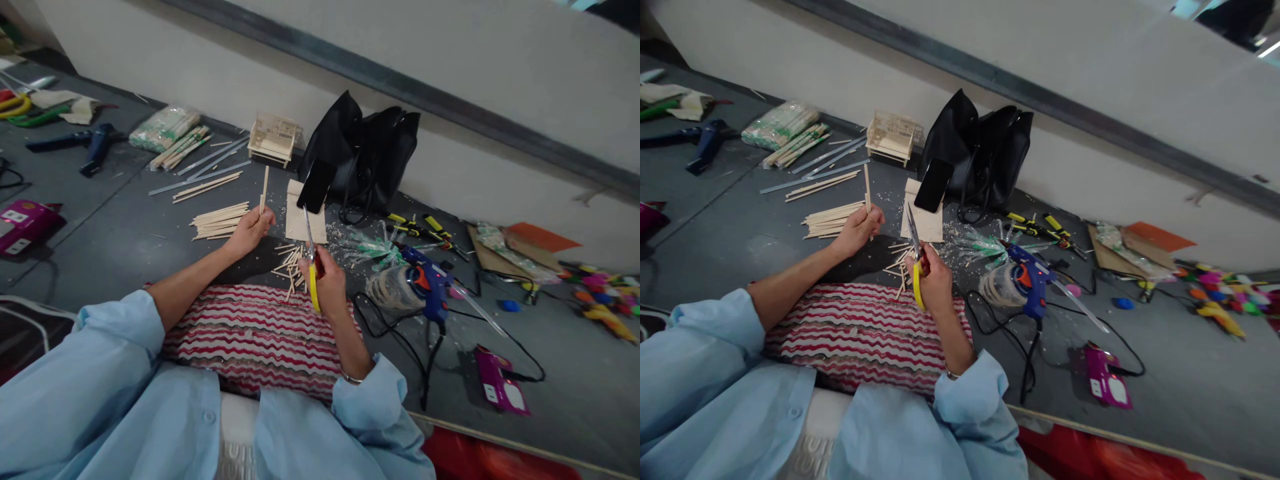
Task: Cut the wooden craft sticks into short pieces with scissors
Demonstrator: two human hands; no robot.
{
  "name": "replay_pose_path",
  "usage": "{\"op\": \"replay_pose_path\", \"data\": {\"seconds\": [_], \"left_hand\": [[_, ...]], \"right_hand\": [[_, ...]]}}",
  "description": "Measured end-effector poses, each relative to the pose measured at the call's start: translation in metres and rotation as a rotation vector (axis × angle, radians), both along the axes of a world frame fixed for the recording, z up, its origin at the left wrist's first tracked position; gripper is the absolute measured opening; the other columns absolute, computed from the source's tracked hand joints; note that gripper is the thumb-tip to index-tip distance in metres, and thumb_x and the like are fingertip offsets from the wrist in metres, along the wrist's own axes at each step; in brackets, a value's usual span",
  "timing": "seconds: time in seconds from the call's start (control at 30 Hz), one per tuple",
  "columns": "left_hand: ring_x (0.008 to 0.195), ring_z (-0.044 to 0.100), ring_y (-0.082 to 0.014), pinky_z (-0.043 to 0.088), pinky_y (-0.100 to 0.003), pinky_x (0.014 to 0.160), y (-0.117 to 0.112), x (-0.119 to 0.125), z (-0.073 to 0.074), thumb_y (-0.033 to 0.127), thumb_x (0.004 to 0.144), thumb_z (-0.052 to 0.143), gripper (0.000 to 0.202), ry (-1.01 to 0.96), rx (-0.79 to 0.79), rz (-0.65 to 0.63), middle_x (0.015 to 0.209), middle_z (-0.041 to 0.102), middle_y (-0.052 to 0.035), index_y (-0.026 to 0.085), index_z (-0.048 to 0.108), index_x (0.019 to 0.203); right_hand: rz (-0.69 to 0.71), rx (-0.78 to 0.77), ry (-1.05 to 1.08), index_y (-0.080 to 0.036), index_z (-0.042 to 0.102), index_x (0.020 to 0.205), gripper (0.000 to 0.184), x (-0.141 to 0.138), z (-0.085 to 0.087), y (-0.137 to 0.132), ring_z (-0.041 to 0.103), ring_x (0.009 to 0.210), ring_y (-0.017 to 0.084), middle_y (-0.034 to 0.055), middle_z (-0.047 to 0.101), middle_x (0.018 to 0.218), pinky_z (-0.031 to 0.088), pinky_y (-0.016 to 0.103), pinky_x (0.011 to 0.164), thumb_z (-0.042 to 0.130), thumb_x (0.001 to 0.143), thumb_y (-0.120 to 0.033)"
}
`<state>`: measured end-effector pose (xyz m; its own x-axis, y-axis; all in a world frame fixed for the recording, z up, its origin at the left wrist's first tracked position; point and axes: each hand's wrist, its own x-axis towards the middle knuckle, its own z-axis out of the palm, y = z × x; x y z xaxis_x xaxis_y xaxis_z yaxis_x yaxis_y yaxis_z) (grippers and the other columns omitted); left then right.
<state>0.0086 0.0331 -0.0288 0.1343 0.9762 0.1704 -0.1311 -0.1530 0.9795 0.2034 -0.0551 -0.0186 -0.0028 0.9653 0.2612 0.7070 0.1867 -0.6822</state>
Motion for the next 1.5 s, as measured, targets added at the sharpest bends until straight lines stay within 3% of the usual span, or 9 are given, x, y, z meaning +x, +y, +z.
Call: {"op": "replay_pose_path", "data": {"seconds": [0.1, 0.23, 0.4, 0.6, 0.87, 1.03, 1.2, 1.33, 1.5], "left_hand": [[0.049, 0.034, -0.0076, 0.029, -0.020, 0.047, -0.006, -0.001, 0.003, 0.049, 0.094, 0.048, 0.036, 0.105, 0.054, -0.028, 0.056, 0.037, 0.0061, 0.018, 0.051, 0.075], [0.057, 0.043, -0.0105, 0.032, -0.023, 0.056, -0.015, -0.003, 0.009, 0.037, 0.095, 0.046, 0.028, 0.437, 0.223, -0.039, 0.061, 0.047, 0.0026, 0.018, 0.053, 0.076], [0.053, 0.047, -0.0154, 0.030, -0.027, 0.058, -0.028, 0.000, 0.017, 0.031, 0.096, 0.045, 0.021, 0.759, 0.239, -0.092, 0.055, 0.043, 0.0023, 0.020, 0.051, 0.079], [0.066, 0.061, -0.0225, 0.036, -0.028, 0.060, -0.034, 0.003, 0.019, 0.031, 0.099, 0.038, 0.021, 1.016, 0.287, -0.156, 0.067, 0.059, -0.0056, 0.018, 0.055, 0.097], [0.069, 0.065, -0.0235, 0.038, -0.029, 0.059, -0.036, 0.002, 0.024, 0.030, 0.099, 0.034, 0.025, 1.181, 0.321, -0.150, 0.075, 0.067, -0.0105, 0.016, 0.056, 0.100], [0.067, 0.064, -0.0226, 0.037, -0.028, 0.059, -0.036, 0.002, 0.023, 0.029, 0.098, 0.036, 0.024, 1.173, 0.315, -0.147, 0.072, 0.065, -0.0093, 0.017, 0.056, 0.098], [0.064, 0.061, -0.0217, 0.034, -0.028, 0.058, -0.035, 0.000, 0.022, 0.032, 0.098, 0.039, 0.023, 1.130, 0.294, -0.128, 0.071, 0.064, -0.0077, 0.017, 0.056, 0.096], [0.066, 0.058, -0.0177, 0.033, -0.026, 0.060, -0.035, -0.001, 0.022, 0.036, 0.095, 0.047, 0.020, 0.899, 0.355, -0.015, 0.077, 0.064, -0.0048, 0.018, 0.056, 0.096], [0.058, 0.048, -0.0124, 0.032, -0.023, 0.059, -0.036, -0.002, 0.024, 0.033, 0.092, 0.050, 0.019, 0.674, 0.423, 0.024, 0.066, 0.057, 0.0002, 0.019, 0.059, 0.084]], "right_hand": [[0.021, 0.022, -0.002, -0.015, 0.061, 0.127, 0.045, -0.002, -0.001, -0.002, 0.066, 0.090, 0.018, 0.0091, 0.071, 0.104, 0.051, 0.028, 0.084, 0.057, 0.089, -0.039], [0.049, 0.006, -0.025, -0.017, 0.058, 0.132, 0.046, -0.002, -0.002, -0.004, 0.065, 0.095, 0.019, 0.0090, 0.070, 0.107, 0.050, 0.030, 0.090, 0.055, 0.090, -0.036], [0.068, -0.037, -0.034, -0.019, 0.059, 0.131, 0.046, -0.004, 0.002, -0.006, 0.065, 0.094, 0.019, 0.0082, 0.070, 0.104, 0.050, 0.029, 0.091, 0.055, 0.090, -0.037], [0.069, -0.051, -0.029, -0.019, 0.061, 0.127, 0.043, -0.003, 0.006, -0.007, 0.065, 0.086, 0.018, 0.0057, 0.071, 0.098, 0.050, 0.026, 0.083, 0.056, 0.089, -0.039], [0.124, -0.117, -0.009, -0.020, 0.058, 0.128, 0.043, -0.003, 0.008, -0.007, 0.065, 0.082, 0.018, 0.0026, 0.068, 0.083, 0.050, 0.024, 0.076, 0.055, 0.090, -0.038], [0.129, -0.144, -0.003, -0.022, 0.059, 0.124, 0.038, -0.002, 0.005, -0.006, 0.063, 0.075, 0.017, 0.0024, 0.069, 0.086, 0.048, 0.024, 0.071, 0.050, 0.087, -0.027], [0.086, -0.186, -0.029, -0.023, 0.061, 0.115, 0.044, -0.002, 0.002, -0.005, 0.055, 0.059, 0.015, -0.0014, 0.064, 0.073, 0.043, 0.023, 0.060, 0.046, 0.075, -0.013], [0.066, -0.152, -0.022, -0.022, 0.061, 0.110, 0.039, -0.001, 0.002, -0.004, 0.057, 0.064, 0.016, 0.0008, 0.066, 0.080, 0.044, 0.025, 0.064, 0.045, 0.075, -0.016], [0.066, -0.125, -0.050, -0.022, 0.059, 0.116, 0.040, 0.000, 0.005, -0.005, 0.058, 0.068, 0.016, 0.0025, 0.068, 0.091, 0.046, 0.026, 0.069, 0.046, 0.078, -0.020]]}}
